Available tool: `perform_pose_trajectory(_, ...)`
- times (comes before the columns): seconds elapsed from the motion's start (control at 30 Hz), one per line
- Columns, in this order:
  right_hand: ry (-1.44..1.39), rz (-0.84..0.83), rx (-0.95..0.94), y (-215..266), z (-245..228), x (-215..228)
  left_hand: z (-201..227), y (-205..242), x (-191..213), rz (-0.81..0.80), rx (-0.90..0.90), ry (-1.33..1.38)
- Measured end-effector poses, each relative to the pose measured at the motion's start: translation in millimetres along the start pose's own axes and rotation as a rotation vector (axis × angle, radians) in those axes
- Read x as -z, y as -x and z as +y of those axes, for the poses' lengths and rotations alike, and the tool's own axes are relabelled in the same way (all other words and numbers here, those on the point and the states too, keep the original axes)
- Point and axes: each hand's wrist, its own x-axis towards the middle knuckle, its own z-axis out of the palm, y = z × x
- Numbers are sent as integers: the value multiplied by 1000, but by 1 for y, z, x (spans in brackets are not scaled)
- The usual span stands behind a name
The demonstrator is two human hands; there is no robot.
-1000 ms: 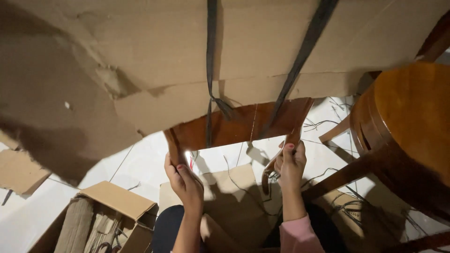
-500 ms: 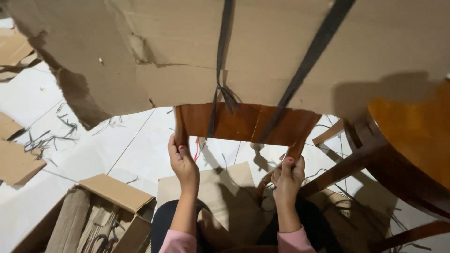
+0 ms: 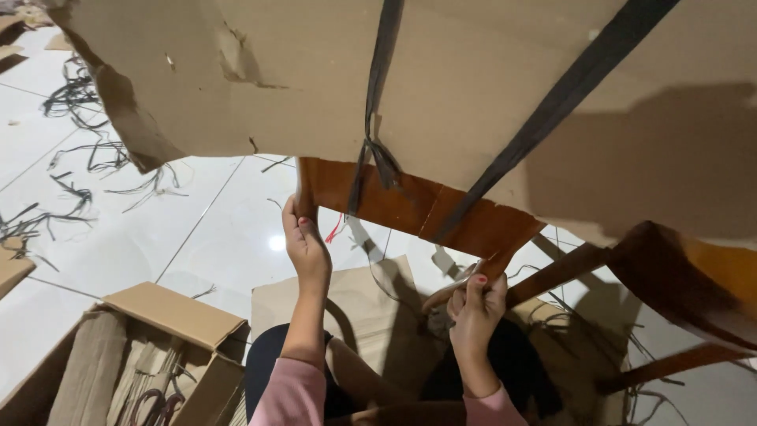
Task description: Wrapping cardboard around the legs of a wooden chair and securing it with thin ties for protection.
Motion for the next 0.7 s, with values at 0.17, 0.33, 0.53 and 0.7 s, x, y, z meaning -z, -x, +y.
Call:
perform_pose_trajectory(0.17, 25, -73, 41, 0, -5, -5, -9, -8, 0, -35, 8, -79)
perform_pose_trajectory(0.33, 73, -126, 5, 4, -16, -1, -18, -13, -2, -45, 18, -55)
perform_pose_trajectory(0.53, 149, -26, -124, 20, -35, -8, -25, -14, -5, -46, 13, -54)
perform_pose_trajectory(0.7, 249, -37, -99, 21, -25, 13, -27, -13, -9, -29, 22, -85)
